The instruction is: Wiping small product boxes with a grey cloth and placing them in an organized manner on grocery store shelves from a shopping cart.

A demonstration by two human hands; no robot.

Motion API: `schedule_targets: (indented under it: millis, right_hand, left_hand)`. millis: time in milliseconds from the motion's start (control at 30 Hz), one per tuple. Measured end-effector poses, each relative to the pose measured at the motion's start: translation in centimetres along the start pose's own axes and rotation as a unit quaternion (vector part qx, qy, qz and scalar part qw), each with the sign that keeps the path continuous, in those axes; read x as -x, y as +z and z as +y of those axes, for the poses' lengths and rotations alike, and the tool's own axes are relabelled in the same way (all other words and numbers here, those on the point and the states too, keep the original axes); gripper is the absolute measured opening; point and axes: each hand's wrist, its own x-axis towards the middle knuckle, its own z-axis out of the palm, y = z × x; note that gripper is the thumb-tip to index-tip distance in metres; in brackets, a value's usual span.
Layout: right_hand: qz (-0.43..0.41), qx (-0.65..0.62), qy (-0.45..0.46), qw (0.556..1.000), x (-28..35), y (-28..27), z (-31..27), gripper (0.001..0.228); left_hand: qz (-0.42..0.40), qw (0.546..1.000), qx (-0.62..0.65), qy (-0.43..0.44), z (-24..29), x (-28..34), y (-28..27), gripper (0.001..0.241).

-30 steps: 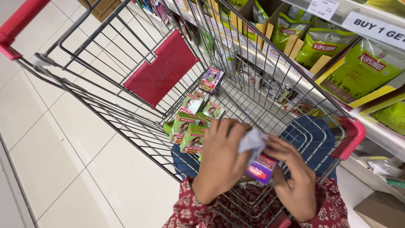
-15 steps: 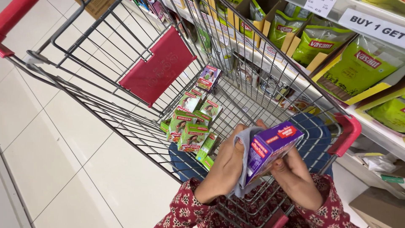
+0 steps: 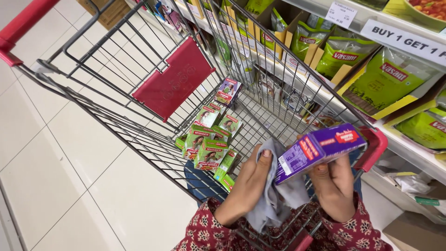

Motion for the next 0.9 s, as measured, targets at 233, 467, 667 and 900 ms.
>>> schedule_targets:
  millis: [233, 467, 667, 900]
  right_hand:
    - [0.060, 0.237, -0.151, 0.958, -0.4, -1.4, -0.4, 0.041]
    - [0.079, 0.354, -0.223, 0.905, -2.9, -0.5, -5.5, 0.053]
    - [0.083, 0.349, -0.280, 0.891, -6.1, 1.2, -12.1, 0.057]
    - [0.221, 0.631, -0.506, 0.545, -11.8, 0.8, -21.6, 0.060]
  left_hand:
    - [-0.103, 0.977, 0.177, -0.060, 1.6, -0.2, -2.6, 0.063]
    - [-0.079, 0.936, -0.219, 0.264, 9.3, -1.9, -3.5, 0.086]
    - [-0.113, 0.942, -0.061, 0.310, 14.3, -7.0, -0.5, 0.066]
    - [-0.042, 0.847, -0.049, 0.528, 24.3, -14.4, 3.0, 0.057]
